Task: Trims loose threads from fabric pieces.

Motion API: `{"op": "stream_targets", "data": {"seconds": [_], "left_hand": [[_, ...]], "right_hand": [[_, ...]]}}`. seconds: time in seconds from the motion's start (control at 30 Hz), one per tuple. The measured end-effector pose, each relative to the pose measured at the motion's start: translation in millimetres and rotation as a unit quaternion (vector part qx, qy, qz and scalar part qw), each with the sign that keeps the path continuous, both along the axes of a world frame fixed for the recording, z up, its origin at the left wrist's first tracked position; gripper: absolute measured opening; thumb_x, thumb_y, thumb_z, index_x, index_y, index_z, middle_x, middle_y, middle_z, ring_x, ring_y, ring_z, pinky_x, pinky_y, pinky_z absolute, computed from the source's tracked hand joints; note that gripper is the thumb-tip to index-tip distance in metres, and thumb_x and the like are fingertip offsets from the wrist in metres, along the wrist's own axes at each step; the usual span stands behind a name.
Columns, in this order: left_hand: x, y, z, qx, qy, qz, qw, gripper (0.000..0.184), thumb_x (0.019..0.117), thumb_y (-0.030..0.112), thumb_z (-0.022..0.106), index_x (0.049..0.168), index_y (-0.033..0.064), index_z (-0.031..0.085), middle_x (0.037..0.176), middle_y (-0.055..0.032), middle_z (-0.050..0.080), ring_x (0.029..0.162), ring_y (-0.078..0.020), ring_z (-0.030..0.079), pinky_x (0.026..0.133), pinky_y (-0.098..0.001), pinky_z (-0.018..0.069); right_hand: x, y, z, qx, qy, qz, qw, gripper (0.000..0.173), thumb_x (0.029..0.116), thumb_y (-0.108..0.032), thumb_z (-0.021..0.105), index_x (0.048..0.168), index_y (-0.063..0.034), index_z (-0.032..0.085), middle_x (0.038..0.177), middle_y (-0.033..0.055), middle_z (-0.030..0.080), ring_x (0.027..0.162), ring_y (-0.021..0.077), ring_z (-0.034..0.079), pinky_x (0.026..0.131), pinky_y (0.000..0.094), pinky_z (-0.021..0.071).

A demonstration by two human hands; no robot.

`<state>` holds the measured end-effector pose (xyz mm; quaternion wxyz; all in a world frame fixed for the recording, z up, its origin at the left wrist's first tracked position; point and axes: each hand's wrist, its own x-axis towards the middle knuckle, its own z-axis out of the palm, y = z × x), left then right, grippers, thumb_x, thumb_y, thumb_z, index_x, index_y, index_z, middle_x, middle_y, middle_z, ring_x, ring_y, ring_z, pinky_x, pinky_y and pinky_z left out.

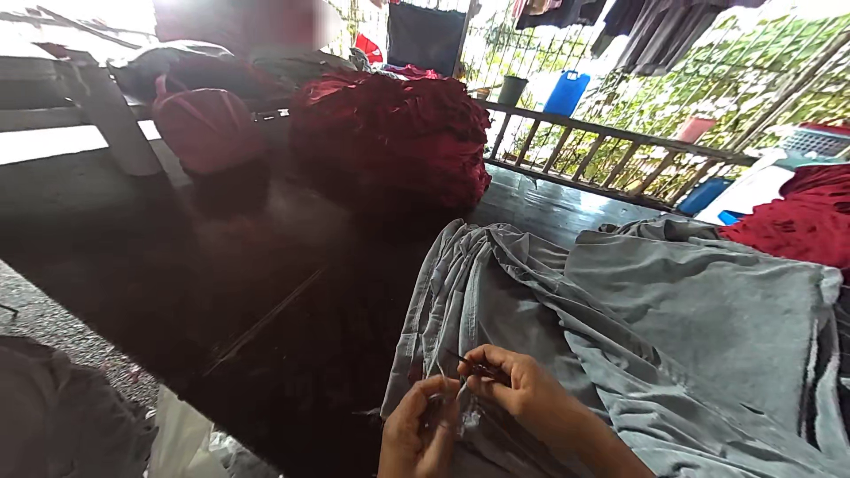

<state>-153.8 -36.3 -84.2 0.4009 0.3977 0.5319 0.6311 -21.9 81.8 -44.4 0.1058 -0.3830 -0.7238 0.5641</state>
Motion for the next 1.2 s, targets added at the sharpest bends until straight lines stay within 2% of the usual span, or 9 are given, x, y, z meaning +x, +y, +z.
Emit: {"op": "stream_targets", "data": {"seconds": [0.07, 0.13, 0.23, 0.33, 0.4, 0.63, 0.8, 0.93, 1.2], "left_hand": [[0, -2, -4, 0.025, 0.051, -0.025, 0.998, 0.03, 0.0879, -0.002, 0.067, 0.112, -0.0197, 0.062, 0.119, -0.021, 0.062, 0.096, -0.0022, 0.062, 0.081, -0.0163, 0.0533], [3, -3, -2, 0.008, 0.115, -0.021, 0.993, 0.033, 0.0834, 0.003, 0.076, 0.107, -0.0178, 0.067, 0.121, -0.0278, 0.059, 0.1, -0.0087, 0.062, 0.081, -0.0169, 0.0528], [12, -2, 5, -0.039, 0.207, 0.029, 0.977, 0.028, 0.0799, 0.002, 0.079, 0.101, -0.0153, 0.072, 0.117, -0.0322, 0.063, 0.1, -0.0197, 0.066, 0.084, -0.0205, 0.0534], [17, -1, 9, -0.069, 0.237, 0.055, 0.967, 0.025, 0.079, -0.002, 0.078, 0.1, -0.0157, 0.072, 0.116, -0.034, 0.063, 0.103, -0.028, 0.067, 0.087, -0.0264, 0.0549], [19, -1, 8, -0.074, 0.249, 0.073, 0.963, 0.023, 0.0778, -0.004, 0.077, 0.097, -0.0155, 0.072, 0.113, -0.0341, 0.064, 0.101, -0.0295, 0.067, 0.087, -0.0276, 0.0552], [21, 1, 16, -0.12, 0.215, 0.086, 0.965, 0.011, 0.0826, -0.004, 0.071, 0.09, -0.0115, 0.075, 0.104, -0.0271, 0.067, 0.089, -0.019, 0.066, 0.078, -0.0228, 0.0534], [6, 1, 29, -0.128, -0.012, 0.01, 0.992, 0.009, 0.0915, -0.004, 0.062, 0.088, -0.0061, 0.069, 0.099, -0.0029, 0.065, 0.089, 0.0043, 0.061, 0.08, -0.012, 0.0507], [5, -1, 30, -0.118, -0.12, -0.008, 0.986, 0.018, 0.0946, -0.007, 0.053, 0.088, 0.0034, 0.066, 0.094, 0.0082, 0.068, 0.088, 0.0048, 0.064, 0.083, -0.0168, 0.0543], [4, -2, 30, -0.13, -0.193, -0.017, 0.972, 0.026, 0.0975, -0.007, 0.047, 0.087, 0.0077, 0.065, 0.095, 0.0075, 0.069, 0.087, 0.0019, 0.066, 0.083, -0.019, 0.0563]], "right_hand": [[-2, 1, 1, -0.013, -0.009, 0.001, 1.0, 0.021, 0.0981, -0.002, 0.058, 0.116, 0.0051, 0.064, 0.103, 0.006, 0.066, 0.087, -0.0006, 0.058, 0.079, 0.0157, 0.0473], [-3, 1, 1, -0.014, -0.014, 0.004, 1.0, 0.02, 0.098, -0.002, 0.057, 0.116, 0.0044, 0.064, 0.102, 0.0052, 0.066, 0.086, -0.0006, 0.058, 0.078, 0.0158, 0.0474], [-6, -4, 3, 0.014, -0.013, -0.03, 0.999, 0.02, 0.098, -0.004, 0.058, 0.115, 0.0039, 0.065, 0.104, 0.006, 0.065, 0.087, 0.0004, 0.059, 0.078, 0.0162, 0.0477], [-4, -22, -1, 0.138, 0.002, -0.116, 0.984, 0.022, 0.0979, -0.008, 0.06, 0.113, 0.005, 0.07, 0.116, 0.0177, 0.066, 0.094, 0.0135, 0.066, 0.081, 0.0238, 0.0538], [3, -41, -2, 0.187, 0.005, -0.162, 0.969, 0.021, 0.096, -0.005, 0.06, 0.109, 0.0081, 0.07, 0.111, 0.0218, 0.067, 0.086, 0.0175, 0.066, 0.074, 0.0269, 0.054], [29, -82, -18, 0.181, -0.05, -0.195, 0.963, 0.032, 0.0907, -0.009, 0.072, 0.109, 0.0175, 0.068, 0.113, 0.0338, 0.064, 0.098, 0.0339, 0.066, 0.086, 0.0377, 0.0538], [23, -76, -8, 0.195, -0.015, -0.206, 0.959, 0.028, 0.0918, -0.011, 0.072, 0.108, 0.0118, 0.071, 0.107, 0.0272, 0.067, 0.088, 0.0271, 0.067, 0.078, 0.0344, 0.0549], [21, -73, -5, 0.23, 0.014, -0.201, 0.952, 0.019, 0.0918, -0.003, 0.067, 0.099, 0.0141, 0.071, 0.1, 0.0274, 0.07, 0.087, 0.0273, 0.069, 0.08, 0.0341, 0.0552], [23, -72, 13, 0.257, -0.033, -0.168, 0.951, 0.024, 0.0941, -0.009, 0.067, 0.101, 0.0131, 0.07, 0.1, 0.0272, 0.069, 0.082, 0.0326, 0.069, 0.073, 0.0421, 0.0561]]}}
